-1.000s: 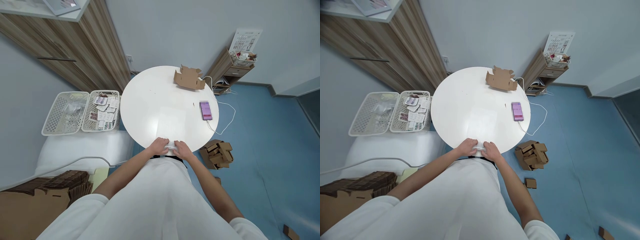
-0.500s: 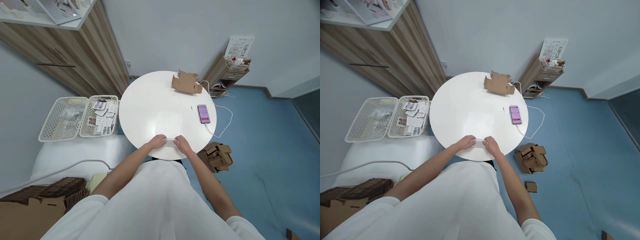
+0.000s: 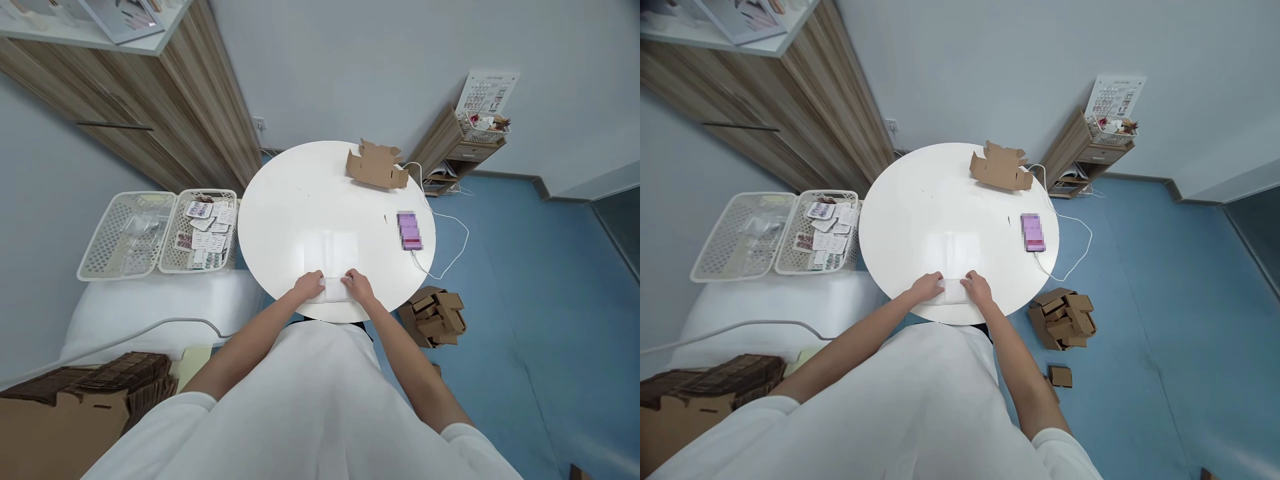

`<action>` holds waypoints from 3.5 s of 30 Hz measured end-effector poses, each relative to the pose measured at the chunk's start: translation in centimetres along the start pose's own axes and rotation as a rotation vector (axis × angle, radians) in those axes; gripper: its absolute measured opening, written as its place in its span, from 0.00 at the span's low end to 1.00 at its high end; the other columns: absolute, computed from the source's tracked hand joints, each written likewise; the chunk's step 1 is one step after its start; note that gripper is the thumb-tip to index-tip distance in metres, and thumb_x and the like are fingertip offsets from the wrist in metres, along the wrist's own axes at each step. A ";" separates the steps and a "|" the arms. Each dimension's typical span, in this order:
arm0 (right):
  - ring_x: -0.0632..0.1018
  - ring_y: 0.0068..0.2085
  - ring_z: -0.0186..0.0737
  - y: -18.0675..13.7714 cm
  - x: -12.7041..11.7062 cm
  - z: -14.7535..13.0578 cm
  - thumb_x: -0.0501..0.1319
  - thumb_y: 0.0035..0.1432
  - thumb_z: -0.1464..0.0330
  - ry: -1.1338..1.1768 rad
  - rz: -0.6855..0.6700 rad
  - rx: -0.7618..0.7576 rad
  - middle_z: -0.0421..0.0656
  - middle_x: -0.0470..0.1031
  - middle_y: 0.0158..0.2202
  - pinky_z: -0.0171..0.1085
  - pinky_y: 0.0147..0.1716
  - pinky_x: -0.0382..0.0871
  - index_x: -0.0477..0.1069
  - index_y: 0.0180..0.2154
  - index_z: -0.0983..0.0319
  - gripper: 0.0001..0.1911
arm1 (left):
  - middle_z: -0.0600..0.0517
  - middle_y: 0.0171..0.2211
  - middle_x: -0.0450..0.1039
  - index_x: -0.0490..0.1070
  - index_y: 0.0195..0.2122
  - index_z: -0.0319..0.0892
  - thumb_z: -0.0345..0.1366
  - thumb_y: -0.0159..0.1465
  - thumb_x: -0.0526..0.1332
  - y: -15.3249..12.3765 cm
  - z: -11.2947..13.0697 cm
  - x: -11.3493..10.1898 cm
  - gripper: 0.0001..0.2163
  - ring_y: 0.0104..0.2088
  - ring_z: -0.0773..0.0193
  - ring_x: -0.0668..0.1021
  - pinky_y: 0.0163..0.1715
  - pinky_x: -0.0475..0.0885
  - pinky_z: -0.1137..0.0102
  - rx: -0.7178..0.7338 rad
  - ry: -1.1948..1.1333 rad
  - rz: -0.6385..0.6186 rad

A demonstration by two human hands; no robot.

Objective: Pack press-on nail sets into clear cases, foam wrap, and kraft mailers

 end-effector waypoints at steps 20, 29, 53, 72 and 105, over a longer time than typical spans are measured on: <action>0.63 0.54 0.49 -3.9 1.2 -3.1 0.62 0.45 0.66 -0.345 -0.063 -0.482 0.51 0.61 0.54 0.46 0.50 0.54 0.62 0.44 0.60 0.22 | 0.45 0.48 0.61 0.59 0.47 0.44 0.34 0.50 0.59 -4.3 3.9 0.3 0.22 0.47 0.54 0.65 0.48 0.54 0.60 0.341 0.240 0.255; 0.70 0.41 0.43 -7.2 1.4 -3.0 0.61 0.46 0.60 -0.184 -0.222 -0.326 0.45 0.70 0.40 0.39 0.40 0.60 0.63 0.42 0.60 0.20 | 0.48 0.45 0.67 0.64 0.46 0.45 0.41 0.47 0.60 -6.0 3.2 1.1 0.23 0.47 0.52 0.68 0.48 0.57 0.62 0.405 0.048 0.018; 0.69 0.46 0.43 -0.5 -1.4 0.4 0.50 0.57 0.64 -0.049 0.066 -0.007 0.47 0.67 0.44 0.38 0.41 0.62 0.65 0.46 0.60 0.16 | 0.51 0.32 0.71 0.67 0.36 0.43 0.46 0.56 0.54 -0.7 -4.4 -2.8 0.13 0.33 0.62 0.73 0.30 0.66 0.70 -0.120 -0.255 0.247; 0.71 0.47 0.40 -8.2 2.2 7.1 0.46 0.56 0.60 0.405 0.354 0.427 0.52 0.62 0.51 0.37 0.41 0.69 0.45 0.57 0.62 0.29 | 0.46 0.53 0.58 0.60 0.51 0.47 0.38 0.59 0.54 -5.0 4.1 0.5 0.17 0.54 0.54 0.61 0.51 0.57 0.59 0.437 0.087 0.282; 0.73 0.32 0.36 -3.2 -0.3 1.9 0.55 0.46 0.65 0.488 0.262 0.316 0.43 0.73 0.34 0.33 0.29 0.67 0.66 0.34 0.62 0.11 | 0.42 0.59 0.49 0.54 0.56 0.46 0.41 0.50 0.61 -4.0 4.1 2.7 0.32 0.57 0.46 0.54 0.51 0.53 0.56 0.414 0.192 0.229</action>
Point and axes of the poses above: each hand's wrist, its own y-axis towards the middle knuckle, its own x-axis out of the palm, z = x × y, the point moved 7 cm from there along y, towards the middle knuckle
